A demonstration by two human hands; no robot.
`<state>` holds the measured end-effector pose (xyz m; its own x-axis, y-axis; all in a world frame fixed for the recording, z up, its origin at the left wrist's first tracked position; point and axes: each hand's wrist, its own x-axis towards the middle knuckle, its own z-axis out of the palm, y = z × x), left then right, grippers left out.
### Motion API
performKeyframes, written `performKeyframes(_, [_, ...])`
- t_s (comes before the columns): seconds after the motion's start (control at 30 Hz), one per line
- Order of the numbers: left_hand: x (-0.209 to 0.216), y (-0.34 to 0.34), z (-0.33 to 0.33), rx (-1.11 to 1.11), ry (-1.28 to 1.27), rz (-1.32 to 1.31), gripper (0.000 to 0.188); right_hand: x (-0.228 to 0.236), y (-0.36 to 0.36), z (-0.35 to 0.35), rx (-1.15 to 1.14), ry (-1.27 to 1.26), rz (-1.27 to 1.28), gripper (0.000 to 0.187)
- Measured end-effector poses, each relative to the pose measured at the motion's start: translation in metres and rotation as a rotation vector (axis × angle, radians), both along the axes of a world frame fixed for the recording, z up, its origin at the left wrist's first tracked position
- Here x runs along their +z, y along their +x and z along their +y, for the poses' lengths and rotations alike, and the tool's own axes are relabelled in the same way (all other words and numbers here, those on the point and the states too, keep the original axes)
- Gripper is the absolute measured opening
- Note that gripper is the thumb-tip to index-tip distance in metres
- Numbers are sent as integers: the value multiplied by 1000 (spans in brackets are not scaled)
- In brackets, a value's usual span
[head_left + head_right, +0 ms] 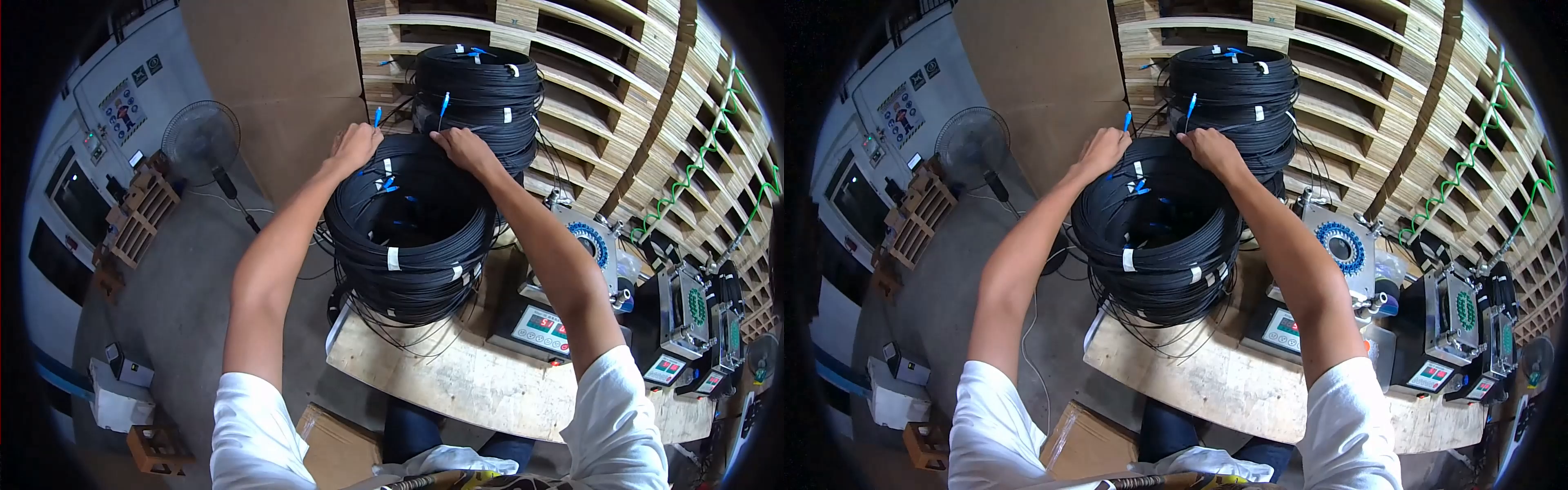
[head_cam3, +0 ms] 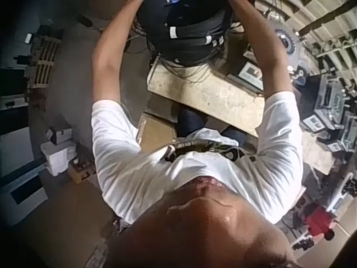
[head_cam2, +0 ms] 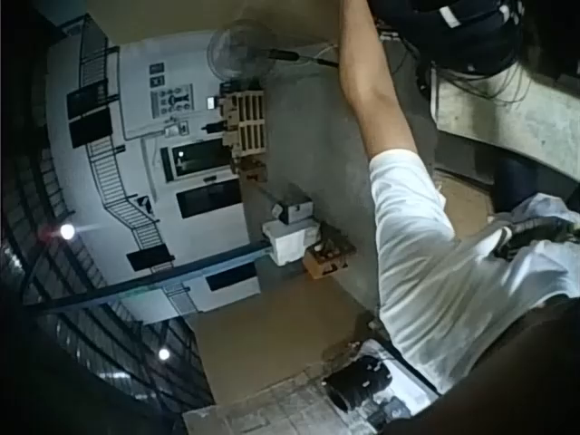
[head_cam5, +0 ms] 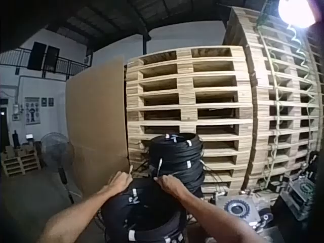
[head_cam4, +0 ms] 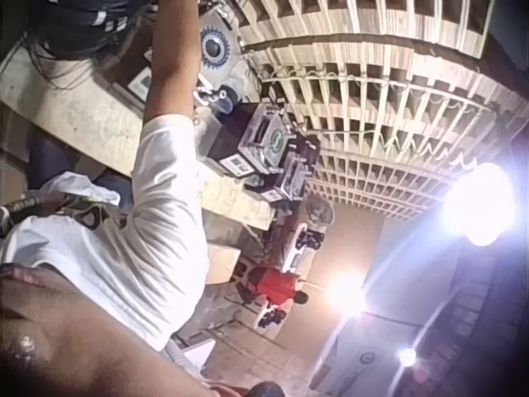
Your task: The recorder processes fiber optic or electrical wire cables using a benchtop polishing machine in a factory setting.
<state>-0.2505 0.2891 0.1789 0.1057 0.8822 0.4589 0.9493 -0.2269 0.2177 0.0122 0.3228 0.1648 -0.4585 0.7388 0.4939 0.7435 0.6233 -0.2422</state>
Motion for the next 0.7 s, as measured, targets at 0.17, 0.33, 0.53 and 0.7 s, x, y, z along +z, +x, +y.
performKeyframes(0.17, [-4,-24,15,-200,-82,-138,44,7,-12,-11,-40,8,-20,53])
performKeyframes(0.33, [-9,-27,28,-273,-73,-143,46,3,-4,7,123,-71,121,53])
performKeyframes(0.53, [-11,-20,27,-200,-62,-114,47,-4,-5,12,170,-87,167,53])
performKeyframes(0.7, [-8,-20,29,-183,-11,-78,48,1,0,14,166,-80,178,51])
